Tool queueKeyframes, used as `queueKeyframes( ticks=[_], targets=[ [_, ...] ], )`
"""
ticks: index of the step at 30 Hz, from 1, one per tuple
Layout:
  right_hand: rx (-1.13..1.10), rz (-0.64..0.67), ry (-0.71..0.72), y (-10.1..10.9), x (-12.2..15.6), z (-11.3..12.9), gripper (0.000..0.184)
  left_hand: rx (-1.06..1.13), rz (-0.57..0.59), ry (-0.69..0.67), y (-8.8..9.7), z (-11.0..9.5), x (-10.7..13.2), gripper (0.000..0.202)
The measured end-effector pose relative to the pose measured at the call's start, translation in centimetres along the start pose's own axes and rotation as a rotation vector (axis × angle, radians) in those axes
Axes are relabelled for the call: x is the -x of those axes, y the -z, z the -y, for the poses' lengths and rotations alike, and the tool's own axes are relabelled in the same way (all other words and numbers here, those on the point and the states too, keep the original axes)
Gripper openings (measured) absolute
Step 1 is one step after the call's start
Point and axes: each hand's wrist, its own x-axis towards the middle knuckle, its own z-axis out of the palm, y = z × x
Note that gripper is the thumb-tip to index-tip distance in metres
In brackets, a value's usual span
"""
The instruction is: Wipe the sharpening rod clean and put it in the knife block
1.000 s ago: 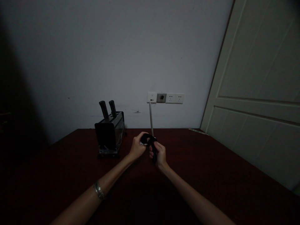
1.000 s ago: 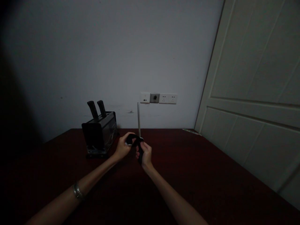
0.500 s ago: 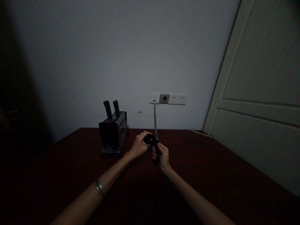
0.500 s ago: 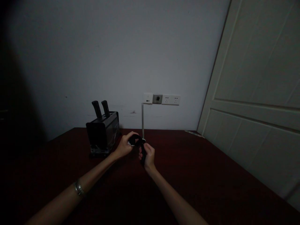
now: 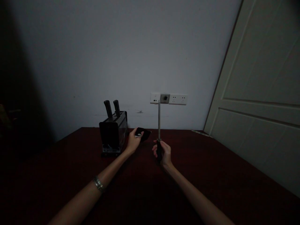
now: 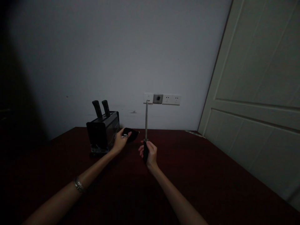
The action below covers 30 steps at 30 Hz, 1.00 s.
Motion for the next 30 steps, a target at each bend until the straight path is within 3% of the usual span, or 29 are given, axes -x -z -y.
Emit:
queueKeyframes(
  ticks=[6, 19, 25, 30],
  targets=[
    [0.067, 0.069, -0.023, -0.2, -0.3, 0.5, 0.029, 0.0, -0.062, -0.007, 0.1, -0.1, 0.0, 0.018],
    [0.131, -0.088, 0.018, -1.1, 0.1, 0.9, 0.029, -0.028, -0.092, -0.136, 0.0, -2.8, 0.8, 0.016],
    [0.056, -0.141, 0.014, -1.0, -0.3, 0.6, 0.027, -0.151, -0.002, -0.231, -0.3, -3.6, 1.7, 0.017],
    [0.074, -0.133, 0.04, -0.8, -0.5, 0.1, 0.028, -0.212, 0.116, -0.451, -0.4, -4.1, 2.2, 0.025]
  ],
)
